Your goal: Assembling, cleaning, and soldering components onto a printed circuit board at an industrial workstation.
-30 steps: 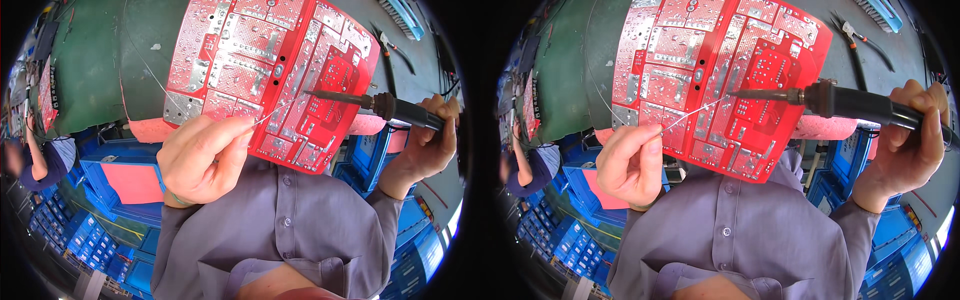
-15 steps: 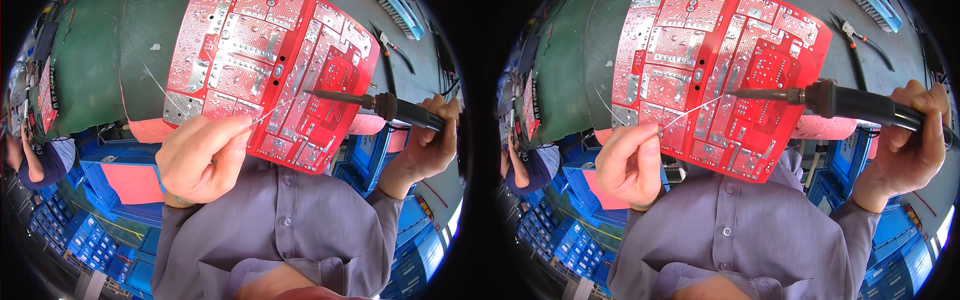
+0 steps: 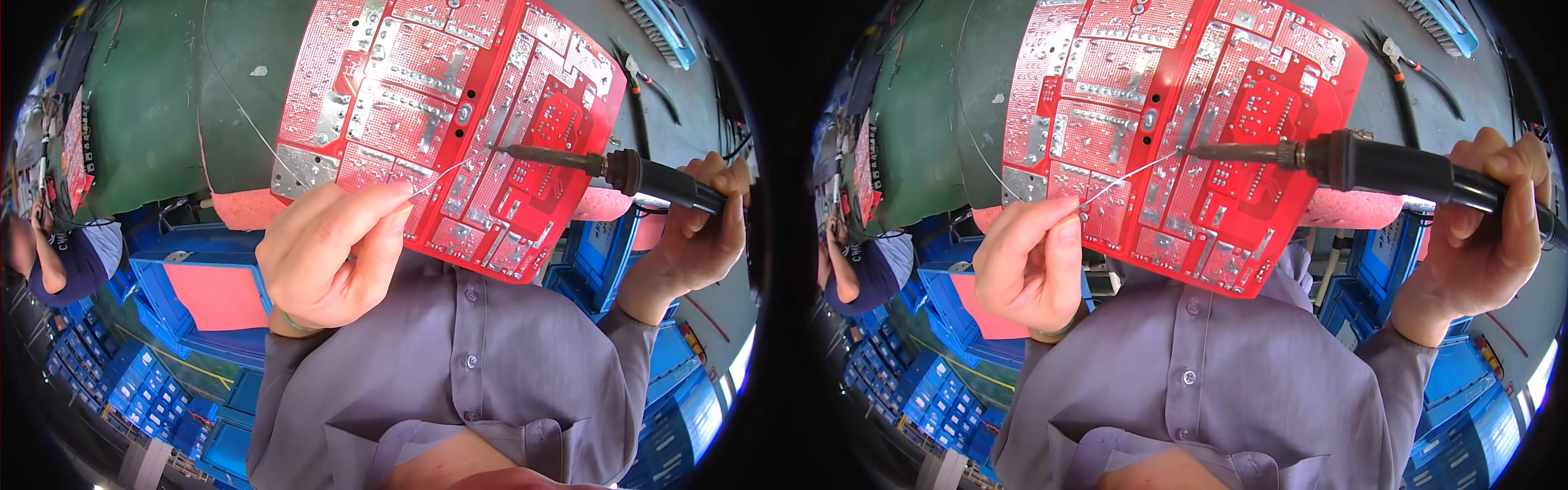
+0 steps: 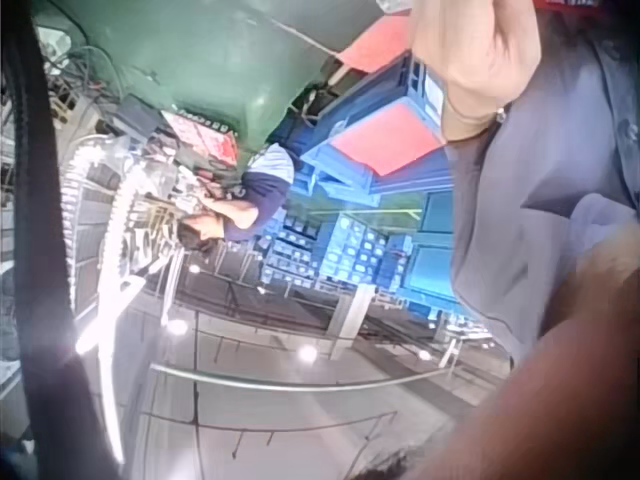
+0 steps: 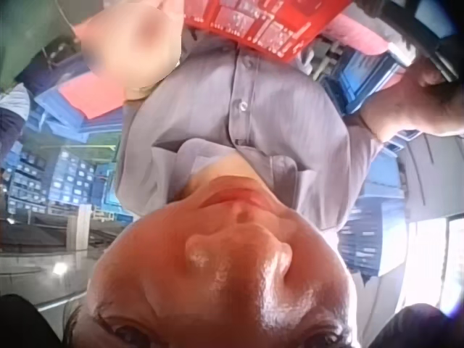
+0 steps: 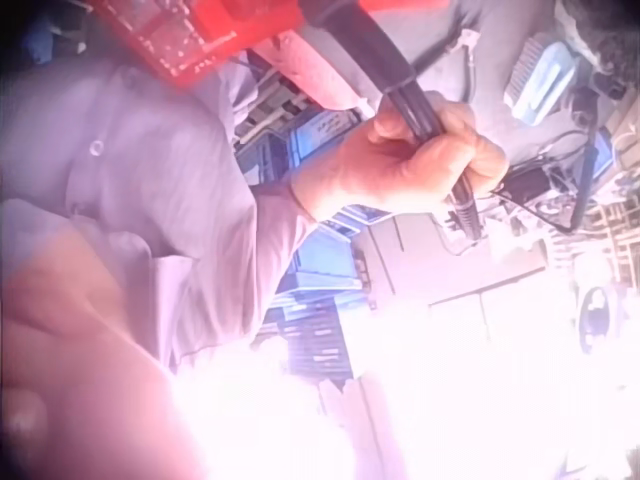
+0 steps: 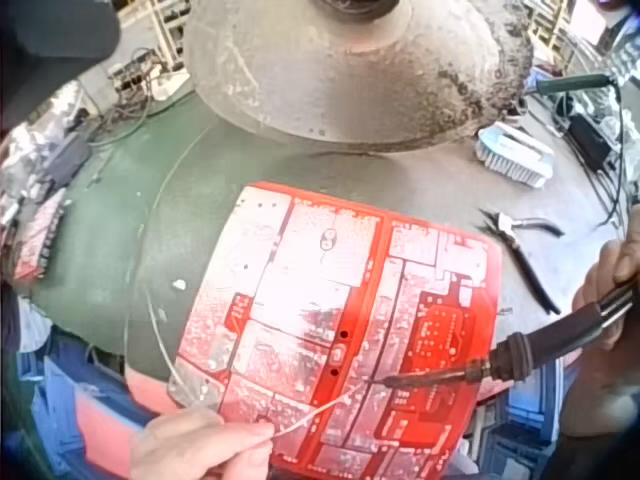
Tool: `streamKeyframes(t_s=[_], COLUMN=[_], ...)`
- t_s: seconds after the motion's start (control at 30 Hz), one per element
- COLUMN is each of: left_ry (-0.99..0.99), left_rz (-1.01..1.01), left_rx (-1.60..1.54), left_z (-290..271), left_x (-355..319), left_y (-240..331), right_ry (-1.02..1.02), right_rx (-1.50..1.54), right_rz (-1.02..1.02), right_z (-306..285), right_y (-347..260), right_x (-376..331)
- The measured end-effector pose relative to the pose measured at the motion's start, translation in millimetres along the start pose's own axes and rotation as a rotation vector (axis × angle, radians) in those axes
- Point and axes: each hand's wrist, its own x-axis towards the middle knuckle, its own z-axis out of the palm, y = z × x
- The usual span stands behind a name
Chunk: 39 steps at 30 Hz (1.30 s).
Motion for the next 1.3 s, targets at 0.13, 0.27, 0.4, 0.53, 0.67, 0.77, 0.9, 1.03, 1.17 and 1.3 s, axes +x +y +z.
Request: streamKeyframes(t_s=[0.13,0.27,0.4,0.53,0.67,0.77,0.9,1.03,1.17,1.3], left_ry=[-0.019,-0.009,0.041,0.23,0.164,0.116,0.074,0.067,0.075,0.026], left_rz=[-0.014,-0.015,-0.001,-0.034,-0.089,-0.065,-0.041,-0.009,0.039,0.014], left_rx=[0.01,-0.008,0.042,0.003,-0.02,0.005,0.041,0.077,0.052,0.068], left_z=[-1.9,-0.9,-8.0,-9.7,-6.5,1.1,2.6,1.3,3.2,1.3], left_x=[-0.2,0.9,1.7,-2.1,0.9,8.8,14.6,9.5,3.2,1.3], left_y=[1.0,0.9,0.3,-2.3,3.2,9.1,11.8,13.0,7.5,7.5], right_ry=[-0.001,-0.002,0.19,0.266,0.166,0.194,0.268,0.279,0.158,0.107], right_rx=[-0.008,-0.034,0.072,0.013,0.154,0.0,0.063,-0.072,-0.105,-0.127], right_rz=[0.015,0.003,-0.052,-0.152,-0.075,-0.119,-0.099,-0.186,-0.187,-0.17], right_z=[1.0,5.3,5.1,-1.4,-13.2,-11.0,-0.2,11.2,16.7,19.7], right_y=[-1.4,-1.9,-11.5,-15.5,-18.4,-14.4,-5.3,-4.8,-5.2,-1.7], right_x=[0.8,0.5,-3.3,-5.7,-8.0,-12.2,-22.3,-31.7,-25.1,-23.9])
